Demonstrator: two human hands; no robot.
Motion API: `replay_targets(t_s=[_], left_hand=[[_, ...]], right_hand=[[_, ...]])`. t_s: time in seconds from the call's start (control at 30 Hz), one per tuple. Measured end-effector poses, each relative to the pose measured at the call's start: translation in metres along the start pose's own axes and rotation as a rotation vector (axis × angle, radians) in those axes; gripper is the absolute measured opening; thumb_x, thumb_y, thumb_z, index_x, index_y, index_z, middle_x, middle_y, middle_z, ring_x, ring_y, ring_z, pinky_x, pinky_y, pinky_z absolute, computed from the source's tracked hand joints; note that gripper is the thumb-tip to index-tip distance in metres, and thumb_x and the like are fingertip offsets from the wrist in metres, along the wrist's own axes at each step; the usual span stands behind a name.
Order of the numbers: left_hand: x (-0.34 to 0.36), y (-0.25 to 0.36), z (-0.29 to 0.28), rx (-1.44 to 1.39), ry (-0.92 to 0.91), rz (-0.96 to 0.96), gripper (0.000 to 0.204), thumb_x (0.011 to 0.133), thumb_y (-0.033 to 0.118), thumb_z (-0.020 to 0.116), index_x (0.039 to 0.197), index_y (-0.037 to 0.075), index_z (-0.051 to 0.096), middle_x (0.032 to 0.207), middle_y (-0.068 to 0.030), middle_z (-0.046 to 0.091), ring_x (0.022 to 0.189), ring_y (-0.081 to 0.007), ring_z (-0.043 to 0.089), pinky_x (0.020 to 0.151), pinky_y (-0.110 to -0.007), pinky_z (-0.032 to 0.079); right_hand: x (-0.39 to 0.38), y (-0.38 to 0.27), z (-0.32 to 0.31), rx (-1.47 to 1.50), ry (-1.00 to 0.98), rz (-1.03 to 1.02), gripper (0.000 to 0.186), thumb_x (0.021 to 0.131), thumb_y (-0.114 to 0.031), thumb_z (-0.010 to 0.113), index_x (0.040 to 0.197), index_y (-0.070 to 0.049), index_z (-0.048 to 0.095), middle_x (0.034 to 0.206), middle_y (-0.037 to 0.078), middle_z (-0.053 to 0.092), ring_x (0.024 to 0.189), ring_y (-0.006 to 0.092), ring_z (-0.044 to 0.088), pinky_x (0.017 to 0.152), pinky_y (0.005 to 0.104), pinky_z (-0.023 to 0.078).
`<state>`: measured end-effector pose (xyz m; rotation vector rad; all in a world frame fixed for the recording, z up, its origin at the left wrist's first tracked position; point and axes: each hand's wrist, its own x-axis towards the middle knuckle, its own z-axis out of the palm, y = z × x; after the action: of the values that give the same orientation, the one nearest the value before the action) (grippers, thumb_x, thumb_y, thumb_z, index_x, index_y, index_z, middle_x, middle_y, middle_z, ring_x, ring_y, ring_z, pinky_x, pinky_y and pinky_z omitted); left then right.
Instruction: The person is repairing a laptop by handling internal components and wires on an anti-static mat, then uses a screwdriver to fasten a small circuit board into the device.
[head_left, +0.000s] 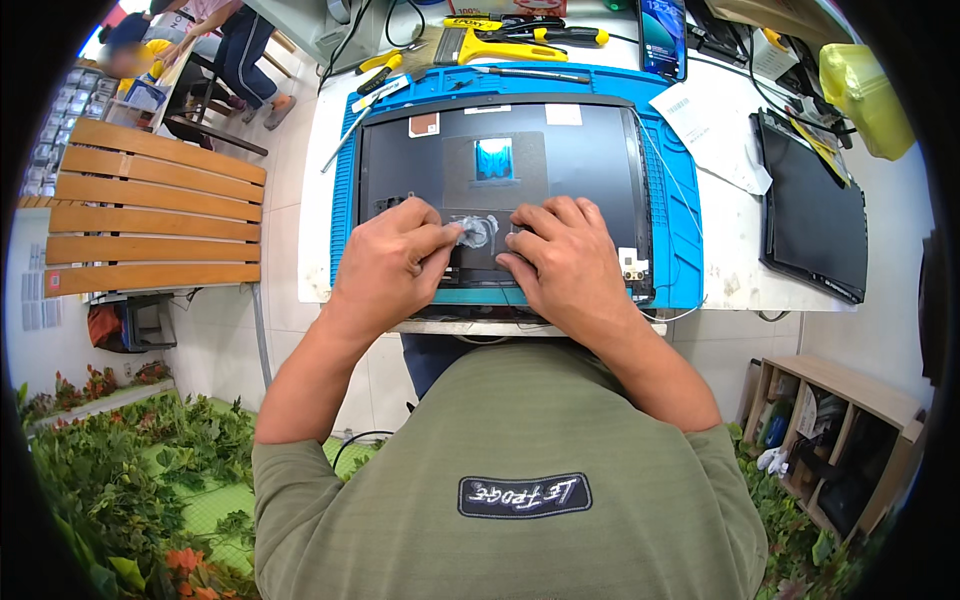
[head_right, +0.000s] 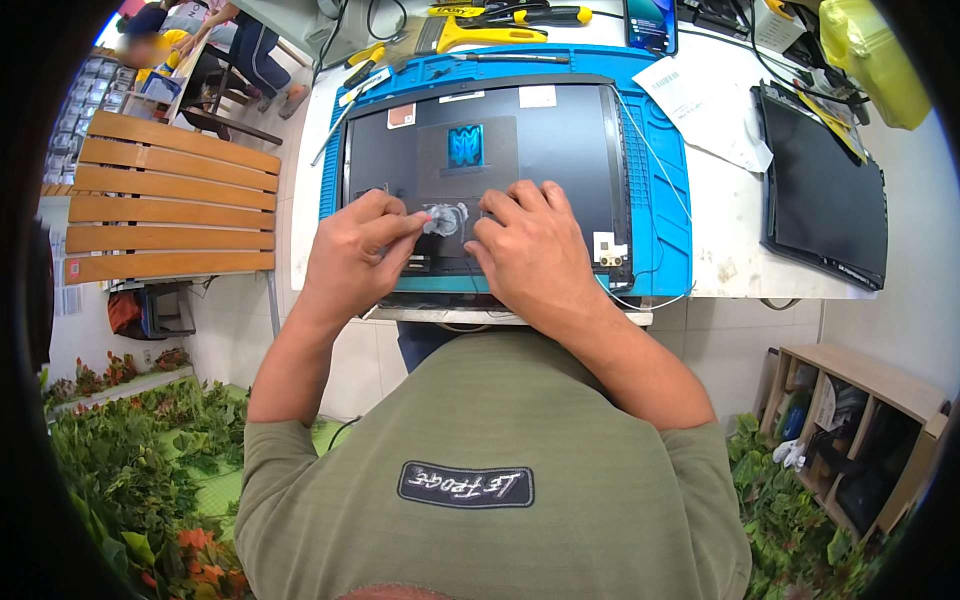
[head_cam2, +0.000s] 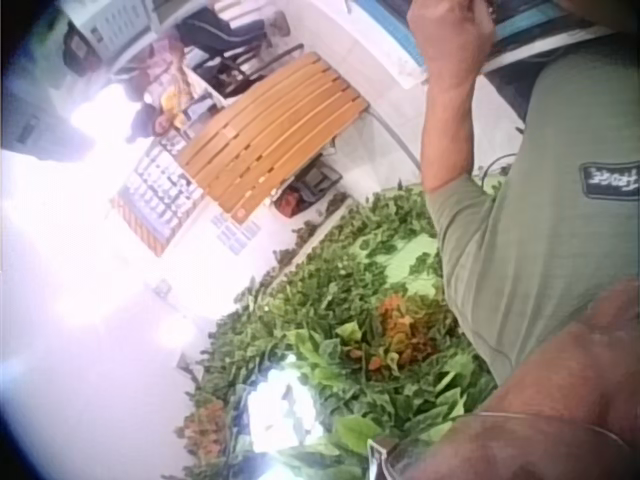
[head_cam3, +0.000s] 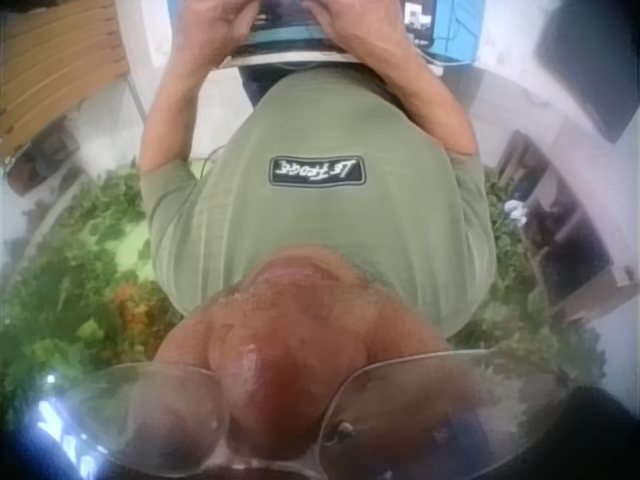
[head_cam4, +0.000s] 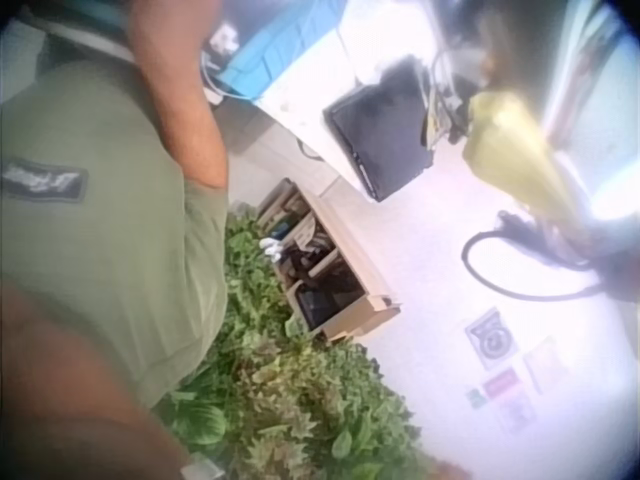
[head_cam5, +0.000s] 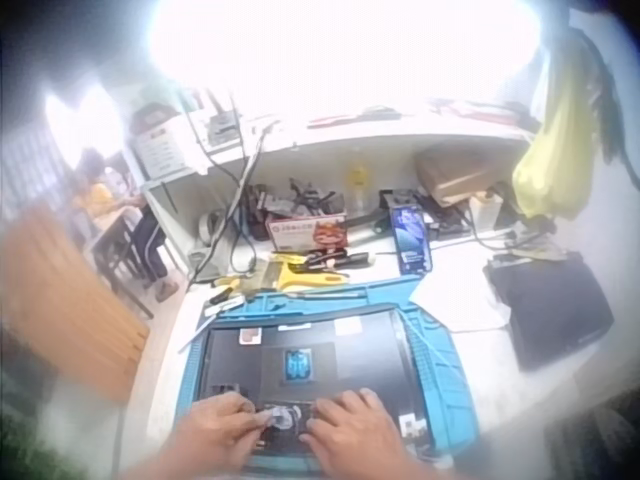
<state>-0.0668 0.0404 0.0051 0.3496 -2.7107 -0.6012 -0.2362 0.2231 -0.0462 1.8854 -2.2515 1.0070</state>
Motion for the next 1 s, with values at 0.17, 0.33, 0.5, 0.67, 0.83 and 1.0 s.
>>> replay_targets(t_s=[0.17,0.33,0.5,0.67,0.83,1.0], left_hand=[[-0.001,0.0,0.001,0.001,-0.034,0.025,0.014,0.088,-0.001,0.088,0.101,0.005,0.087,0.092,-0.0075,0.071,0.076,-0.0274,0.072,0.067,-0.04,0.056],[-0.004,-0.002,0.006,-0.005,-0.063,0.057,0.015,0.088,-0.001,0.087,0.102,0.005,0.087,0.093,-0.0084,0.072,0.076,-0.0282,0.072,0.068,-0.04,0.057],[-0.005,-0.001,0.009,-0.01,-0.094,0.09,0.018,0.088,-0.003,0.087,0.104,0.005,0.087,0.093,-0.0091,0.073,0.077,-0.0287,0.072,0.069,-0.039,0.057],[-0.003,-0.002,0.001,0.007,-0.074,0.061,0.02,0.088,-0.002,0.087,0.106,0.006,0.088,0.094,-0.0092,0.073,0.078,-0.0294,0.073,0.071,-0.039,0.058],[-0.001,0.002,-0.007,-0.026,-0.029,-0.038,0.017,0.087,-0.001,0.088,0.103,0.005,0.088,0.094,-0.009,0.073,0.079,-0.0296,0.074,0.072,-0.04,0.059],[-0.007,-0.001,-0.003,0.005,-0.089,0.034,0.013,0.088,0.0,0.088,0.1,0.004,0.087,0.093,-0.0083,0.072,0.08,-0.0294,0.074,0.072,-0.041,0.059]], right_hand=[[0.0,0.0,0.0,0.003,-0.003,0.003,0.015,0.091,-0.018,0.089,0.095,-0.004,0.083,0.122,0.009,0.077,0.119,0.0302,0.066,0.108,0.0513,0.048],[0.0,0.001,0.001,-0.001,-0.002,-0.001,0.015,0.091,-0.018,0.088,0.095,-0.004,0.083,0.123,0.009,0.077,0.119,0.0302,0.066,0.108,0.0511,0.048],[-0.001,0.001,0.001,-0.003,0.001,0.003,0.015,0.091,-0.018,0.088,0.095,-0.004,0.083,0.123,0.009,0.077,0.118,0.0299,0.066,0.108,0.0508,0.048],[0.0,0.001,0.0,-0.005,-0.008,0.004,0.015,0.091,-0.018,0.088,0.096,-0.004,0.083,0.123,0.009,0.077,0.118,0.0298,0.066,0.108,0.0499,0.048],[0.0,-0.001,0.0,-0.01,-0.004,0.004,0.015,0.092,-0.018,0.088,0.096,-0.003,0.084,0.122,0.009,0.077,0.118,0.0296,0.066,0.108,0.0494,0.048],[0.0,-0.001,0.001,-0.002,0.004,0.007,0.015,0.092,-0.018,0.088,0.095,-0.003,0.084,0.122,0.009,0.077,0.118,0.0295,0.066,0.107,0.0491,0.048]])
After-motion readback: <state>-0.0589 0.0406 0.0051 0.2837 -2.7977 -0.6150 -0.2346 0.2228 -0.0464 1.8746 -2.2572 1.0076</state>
